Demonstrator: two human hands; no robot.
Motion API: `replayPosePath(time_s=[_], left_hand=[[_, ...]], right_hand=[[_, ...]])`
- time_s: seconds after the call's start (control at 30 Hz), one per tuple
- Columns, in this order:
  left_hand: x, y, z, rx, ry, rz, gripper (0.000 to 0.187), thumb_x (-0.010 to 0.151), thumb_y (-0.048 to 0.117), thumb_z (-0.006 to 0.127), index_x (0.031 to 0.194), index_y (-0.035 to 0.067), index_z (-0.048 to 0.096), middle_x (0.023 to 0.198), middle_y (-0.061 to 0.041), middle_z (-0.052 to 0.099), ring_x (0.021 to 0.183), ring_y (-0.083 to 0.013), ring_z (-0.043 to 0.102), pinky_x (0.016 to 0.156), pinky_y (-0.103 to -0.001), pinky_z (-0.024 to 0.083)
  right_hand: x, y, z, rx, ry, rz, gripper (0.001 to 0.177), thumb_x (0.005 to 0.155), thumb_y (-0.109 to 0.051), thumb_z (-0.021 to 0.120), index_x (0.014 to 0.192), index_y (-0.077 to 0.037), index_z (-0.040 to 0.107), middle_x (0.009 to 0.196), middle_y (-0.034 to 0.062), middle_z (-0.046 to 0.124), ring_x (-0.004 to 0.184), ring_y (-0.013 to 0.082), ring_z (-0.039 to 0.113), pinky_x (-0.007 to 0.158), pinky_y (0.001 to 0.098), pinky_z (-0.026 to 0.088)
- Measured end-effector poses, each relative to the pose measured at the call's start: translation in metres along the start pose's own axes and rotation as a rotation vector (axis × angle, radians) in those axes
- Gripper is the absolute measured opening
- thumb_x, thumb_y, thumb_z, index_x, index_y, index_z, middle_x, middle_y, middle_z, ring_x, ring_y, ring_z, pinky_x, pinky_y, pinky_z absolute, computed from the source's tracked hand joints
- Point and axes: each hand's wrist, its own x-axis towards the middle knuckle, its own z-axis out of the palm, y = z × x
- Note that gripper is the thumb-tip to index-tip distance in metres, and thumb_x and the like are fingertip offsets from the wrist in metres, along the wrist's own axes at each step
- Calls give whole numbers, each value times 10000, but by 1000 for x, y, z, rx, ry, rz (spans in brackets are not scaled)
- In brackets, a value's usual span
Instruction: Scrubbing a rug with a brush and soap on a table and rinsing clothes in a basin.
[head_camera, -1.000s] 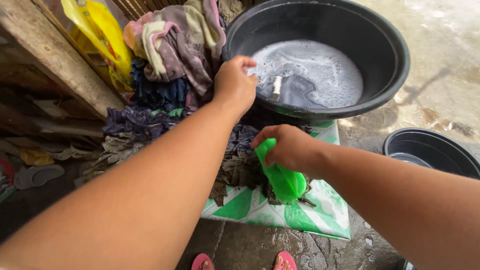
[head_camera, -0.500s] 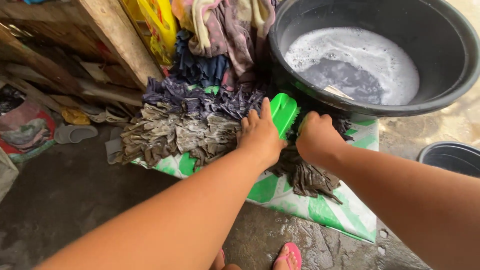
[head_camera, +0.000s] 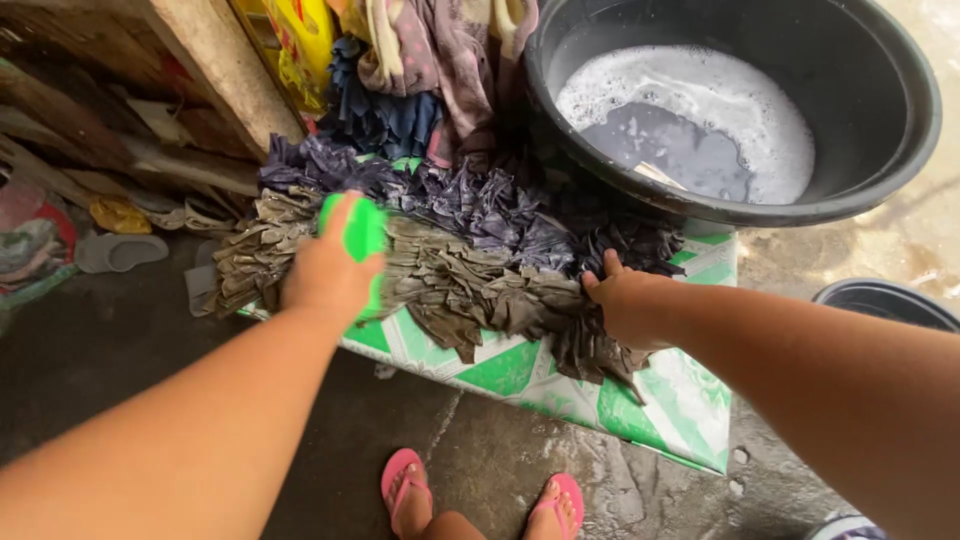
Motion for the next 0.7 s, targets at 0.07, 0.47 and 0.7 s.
replayPosePath(time_s=[0.07,0.47,0.7], left_hand=[[3,8,5,-11,49,-13,863,867,268,778,1552,476,295,1151,-215,567,992,-400,660,828,-535,547],[-28,8,15,3,-102,239,869,808,281,794,1516,523,350,1168,-189,527,929,-383,692,835,-516,580],[-65,86,51,-82,18,331,871,754,336,851,1471,427,364,1139,-164,535,965,-360,684,801,-501,576]], right_hand=[[10,0,5,-141,21,-55,859,959,-22,475,1640,-41,-49,1623,430,-123,1466,484,357,1153,411,433],[-15,-6,-18,-534,-43,-204,511,946,-124,530,1438,-29,426,1600,369,163,1446,550,354,1160,537,408],[8,5,-7,-1396,-31,-502,367,949,-213,639,1020,134,735,1309,351,626,1388,633,389,1180,553,360]])
